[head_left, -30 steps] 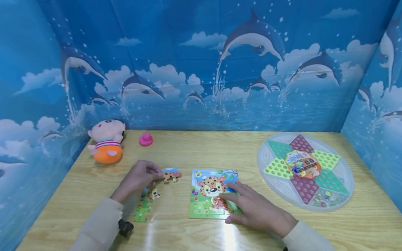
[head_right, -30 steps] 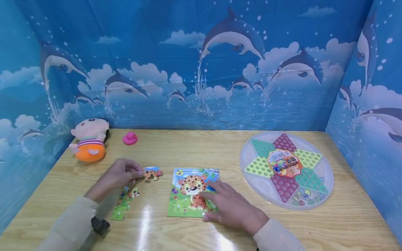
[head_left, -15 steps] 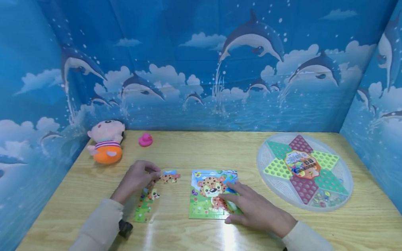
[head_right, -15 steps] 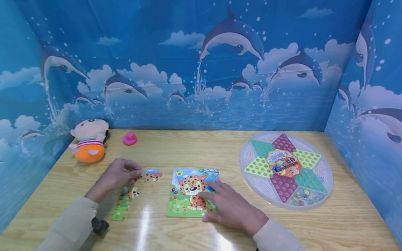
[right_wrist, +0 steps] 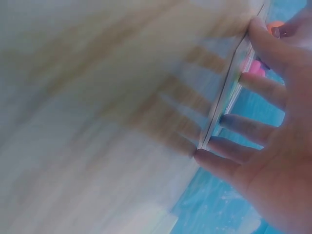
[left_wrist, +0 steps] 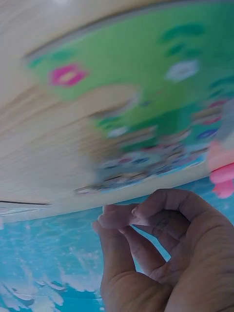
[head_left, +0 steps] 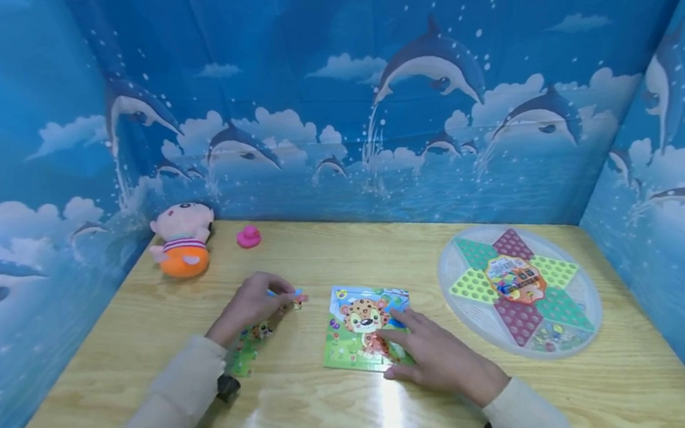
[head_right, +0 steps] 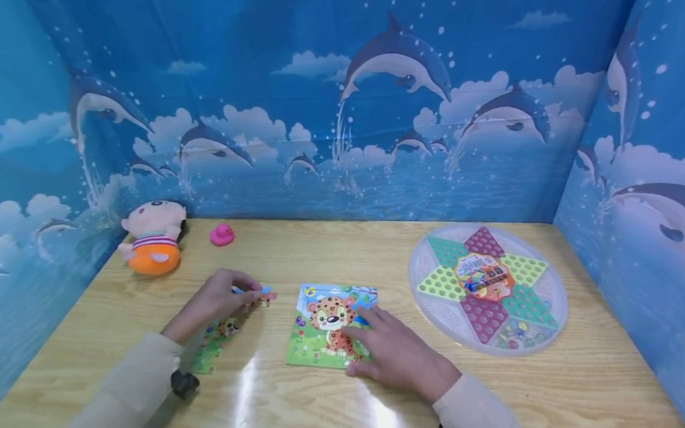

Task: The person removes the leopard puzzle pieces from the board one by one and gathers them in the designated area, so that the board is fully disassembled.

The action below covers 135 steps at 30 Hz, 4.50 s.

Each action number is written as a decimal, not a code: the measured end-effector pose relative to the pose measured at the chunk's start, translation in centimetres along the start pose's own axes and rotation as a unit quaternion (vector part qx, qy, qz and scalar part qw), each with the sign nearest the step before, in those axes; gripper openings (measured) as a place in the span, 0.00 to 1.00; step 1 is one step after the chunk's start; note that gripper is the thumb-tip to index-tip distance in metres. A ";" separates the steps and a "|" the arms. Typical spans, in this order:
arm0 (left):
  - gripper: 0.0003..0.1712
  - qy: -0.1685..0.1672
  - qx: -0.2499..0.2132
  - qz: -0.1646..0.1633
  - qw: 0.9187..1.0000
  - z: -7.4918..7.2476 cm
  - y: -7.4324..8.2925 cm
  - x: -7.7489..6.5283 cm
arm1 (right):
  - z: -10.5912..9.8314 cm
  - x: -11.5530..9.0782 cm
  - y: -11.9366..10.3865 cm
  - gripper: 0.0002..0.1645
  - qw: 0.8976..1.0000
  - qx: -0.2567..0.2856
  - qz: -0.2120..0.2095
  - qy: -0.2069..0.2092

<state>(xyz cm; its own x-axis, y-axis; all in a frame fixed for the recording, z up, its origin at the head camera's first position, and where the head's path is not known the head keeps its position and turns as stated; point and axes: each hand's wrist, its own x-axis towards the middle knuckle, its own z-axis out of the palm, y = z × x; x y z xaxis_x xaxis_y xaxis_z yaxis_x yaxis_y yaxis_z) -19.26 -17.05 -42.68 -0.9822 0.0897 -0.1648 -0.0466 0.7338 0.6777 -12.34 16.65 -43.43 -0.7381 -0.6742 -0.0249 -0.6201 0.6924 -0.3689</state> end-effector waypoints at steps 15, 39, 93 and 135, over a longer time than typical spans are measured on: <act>0.06 -0.088 0.057 0.119 0.987 4.5 4.8 0.0 | -0.3 -1.5 -0.6 0.37 0.999 -0.043 -0.020 0.000; 0.05 -0.130 0.055 0.120 0.983 7.9 7.7 0.5 | 0.1 -1.6 -0.9 0.38 0.999 -0.035 0.005 -0.012; 0.04 -0.054 -0.041 0.044 0.997 1.1 1.7 -1.2 | 0.1 -1.6 -0.9 0.39 0.999 -0.031 0.009 -0.009; 0.02 -0.038 0.029 0.045 0.998 -0.4 0.1 -2.0 | 0.3 -1.7 -0.9 0.38 1.000 -0.021 0.009 -0.003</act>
<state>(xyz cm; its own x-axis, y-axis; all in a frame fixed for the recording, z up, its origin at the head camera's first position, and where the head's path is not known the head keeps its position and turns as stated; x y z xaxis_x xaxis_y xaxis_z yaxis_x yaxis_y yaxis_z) -17.36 -17.41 -42.02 -0.9653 0.2057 -0.1607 0.0535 0.7584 0.6495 -10.39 17.08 -43.35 -0.7473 -0.6635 -0.0371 -0.6177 0.7141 -0.3293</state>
